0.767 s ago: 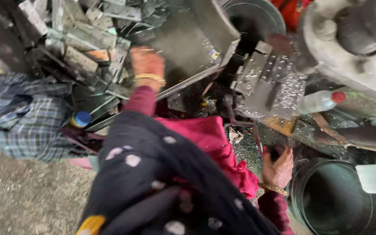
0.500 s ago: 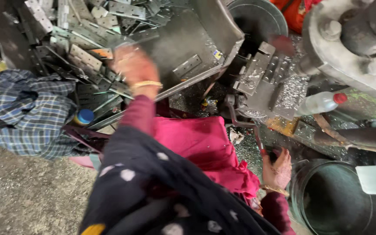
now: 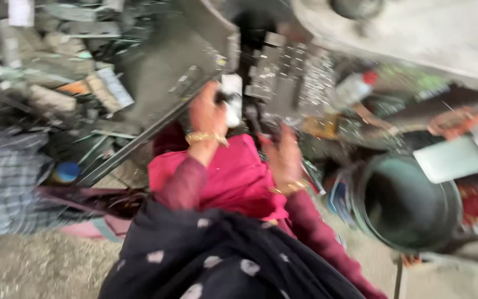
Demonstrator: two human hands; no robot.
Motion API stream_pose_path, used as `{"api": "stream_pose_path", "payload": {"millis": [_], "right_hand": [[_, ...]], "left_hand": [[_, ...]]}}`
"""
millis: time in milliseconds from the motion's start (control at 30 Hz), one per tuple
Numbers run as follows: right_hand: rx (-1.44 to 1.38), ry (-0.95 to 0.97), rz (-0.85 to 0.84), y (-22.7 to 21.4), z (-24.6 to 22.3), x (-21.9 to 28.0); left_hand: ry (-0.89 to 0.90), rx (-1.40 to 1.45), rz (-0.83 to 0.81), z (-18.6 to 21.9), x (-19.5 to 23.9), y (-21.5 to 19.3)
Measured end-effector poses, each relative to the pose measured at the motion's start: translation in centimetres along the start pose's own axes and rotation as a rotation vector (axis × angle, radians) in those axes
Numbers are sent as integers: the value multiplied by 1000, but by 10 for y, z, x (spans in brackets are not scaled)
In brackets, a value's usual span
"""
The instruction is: The person positions metal brackets one by one into a press machine, pressing down with their hands to secure or shape them before placing them into a bin.
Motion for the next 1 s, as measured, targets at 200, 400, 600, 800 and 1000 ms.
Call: {"api": "stream_pose_path", "payload": {"millis": [200,400,600,800,1000], "right_hand": [[-35,-51,-74,-21,-3,-8],[-713,544,-199,-21,41,-41],[192,57,-104,-36,35,-74],[-512,329,-127,-26,57,-47],[-800,497,-107,-6,62,-36]], "left_hand": [[-218,434,-395,46,81,63],[-325,258,-525,19,47,118],[-141,162,-368,51,31,146],[-510,613,-448,38,48,132],[-401,330,-580,31,35,114]]}}
Point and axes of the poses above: each hand's wrist, its own x-axis away from the middle knuckle, its own y-axis out of the palm, z = x × y, the point moved 5 cm from there along -x, towards the middle knuckle, and after that the axes turned 9 degrees about z, right-handed, at the moved point
